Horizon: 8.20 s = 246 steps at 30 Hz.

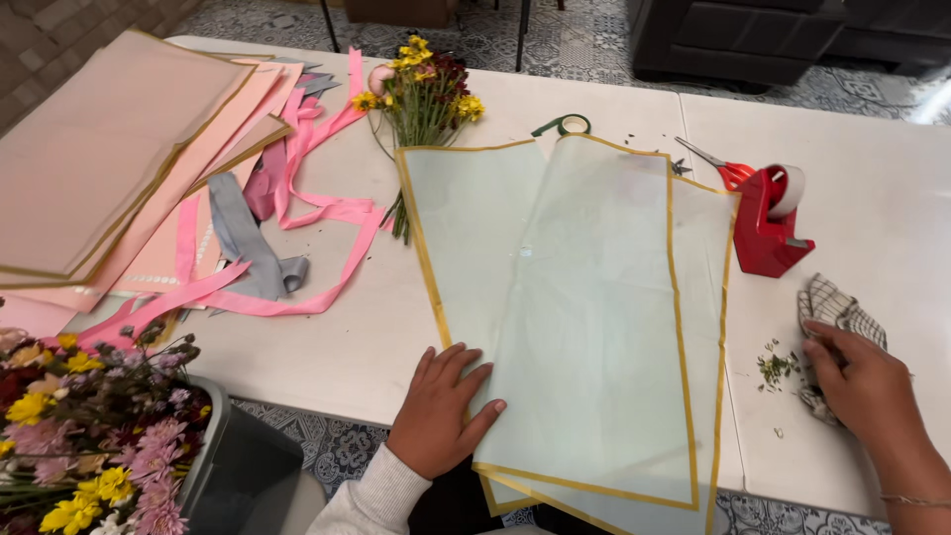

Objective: The person lays out translucent wrapping paper with gold borders on a white table, smooths it, and tapes the sheets together. They then place a small bouquet of yellow and maroon flowers onto the paper and begin folding the paper around the stems.

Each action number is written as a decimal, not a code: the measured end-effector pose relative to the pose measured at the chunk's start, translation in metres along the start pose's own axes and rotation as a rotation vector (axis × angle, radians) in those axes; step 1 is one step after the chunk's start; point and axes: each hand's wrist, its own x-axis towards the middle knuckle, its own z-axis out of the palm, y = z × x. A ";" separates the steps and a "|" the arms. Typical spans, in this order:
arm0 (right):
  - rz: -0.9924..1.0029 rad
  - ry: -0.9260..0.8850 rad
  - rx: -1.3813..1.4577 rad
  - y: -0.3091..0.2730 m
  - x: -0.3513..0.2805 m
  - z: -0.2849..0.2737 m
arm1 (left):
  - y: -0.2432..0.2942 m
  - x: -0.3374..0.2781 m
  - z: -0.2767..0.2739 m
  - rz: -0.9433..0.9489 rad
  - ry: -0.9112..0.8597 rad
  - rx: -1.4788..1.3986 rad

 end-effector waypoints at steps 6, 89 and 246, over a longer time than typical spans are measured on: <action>0.064 -0.087 -0.053 -0.018 0.000 -0.009 | -0.006 0.009 0.000 -0.045 0.008 -0.010; -0.618 -0.603 -0.193 -0.359 0.012 0.098 | -0.042 0.114 -0.039 -0.536 -0.512 0.423; -0.014 -0.248 0.427 -0.309 0.015 0.054 | -0.013 0.105 0.019 -0.137 -0.441 0.131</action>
